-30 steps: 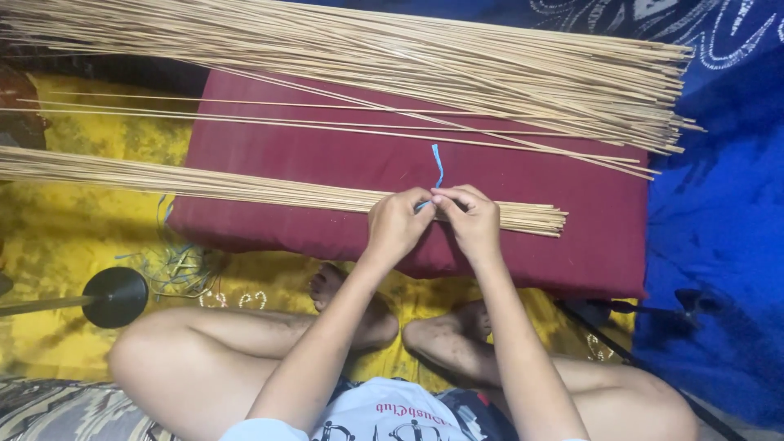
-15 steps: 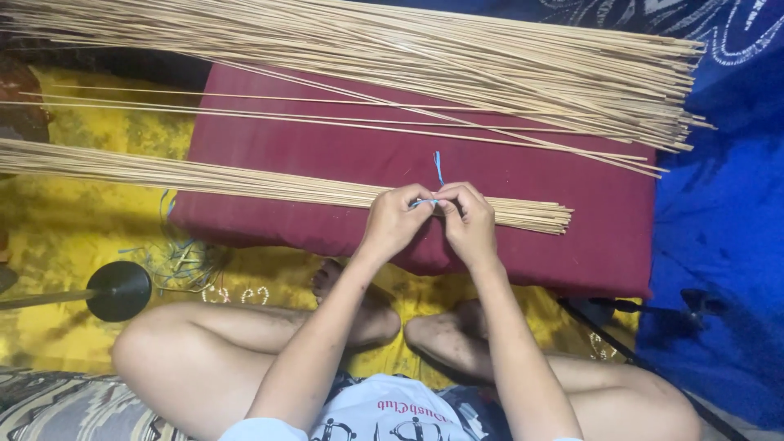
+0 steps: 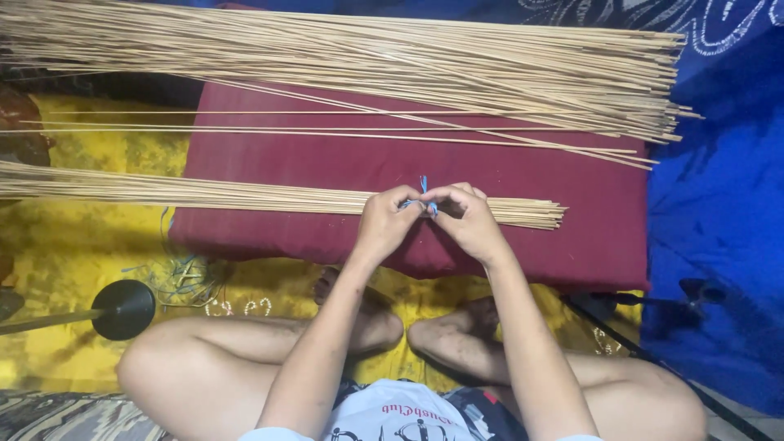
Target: Tying a bundle of thin wooden sticks together using a blue plastic tie
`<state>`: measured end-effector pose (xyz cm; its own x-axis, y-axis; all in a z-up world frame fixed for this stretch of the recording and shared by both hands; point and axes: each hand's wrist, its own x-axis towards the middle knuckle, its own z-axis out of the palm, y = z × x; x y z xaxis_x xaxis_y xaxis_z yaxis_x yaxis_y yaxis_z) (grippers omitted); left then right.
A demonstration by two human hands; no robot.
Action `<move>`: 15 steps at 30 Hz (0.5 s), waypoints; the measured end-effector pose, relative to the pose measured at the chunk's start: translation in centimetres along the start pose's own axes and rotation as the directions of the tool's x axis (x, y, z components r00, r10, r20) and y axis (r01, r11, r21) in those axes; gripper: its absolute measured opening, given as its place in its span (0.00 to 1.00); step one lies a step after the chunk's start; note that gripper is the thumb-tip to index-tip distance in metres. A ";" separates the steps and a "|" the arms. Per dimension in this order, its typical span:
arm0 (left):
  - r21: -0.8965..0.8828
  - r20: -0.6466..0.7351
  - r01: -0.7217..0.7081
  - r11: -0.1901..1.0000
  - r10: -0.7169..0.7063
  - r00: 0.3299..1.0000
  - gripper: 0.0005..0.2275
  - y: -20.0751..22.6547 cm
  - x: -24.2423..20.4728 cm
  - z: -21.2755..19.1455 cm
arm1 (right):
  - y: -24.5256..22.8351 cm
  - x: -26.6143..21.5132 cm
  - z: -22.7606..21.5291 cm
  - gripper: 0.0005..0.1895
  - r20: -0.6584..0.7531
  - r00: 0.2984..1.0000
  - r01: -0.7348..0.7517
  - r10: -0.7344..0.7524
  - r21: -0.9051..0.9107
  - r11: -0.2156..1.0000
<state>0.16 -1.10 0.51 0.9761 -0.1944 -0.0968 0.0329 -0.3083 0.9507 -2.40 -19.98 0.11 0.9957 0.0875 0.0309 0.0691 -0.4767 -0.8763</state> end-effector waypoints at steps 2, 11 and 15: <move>-0.001 -0.004 -0.001 1.000 0.001 1.000 0.06 0.0 -0.1 0.0 | 0.7 0.1 0.0 0.16 -0.003 0.999 0.043 -0.043 -0.001 0.999; -0.027 -0.009 0.014 1.000 -0.014 1.000 0.04 -0.6 0.5 0.2 | 2.0 0.5 0.9 0.05 -0.143 0.972 0.189 -0.187 0.004 0.982; -0.027 -0.005 0.018 0.999 -0.018 1.000 0.05 -0.6 0.4 0.3 | 1.2 0.2 0.8 0.05 -0.207 0.958 0.210 -0.201 0.026 0.977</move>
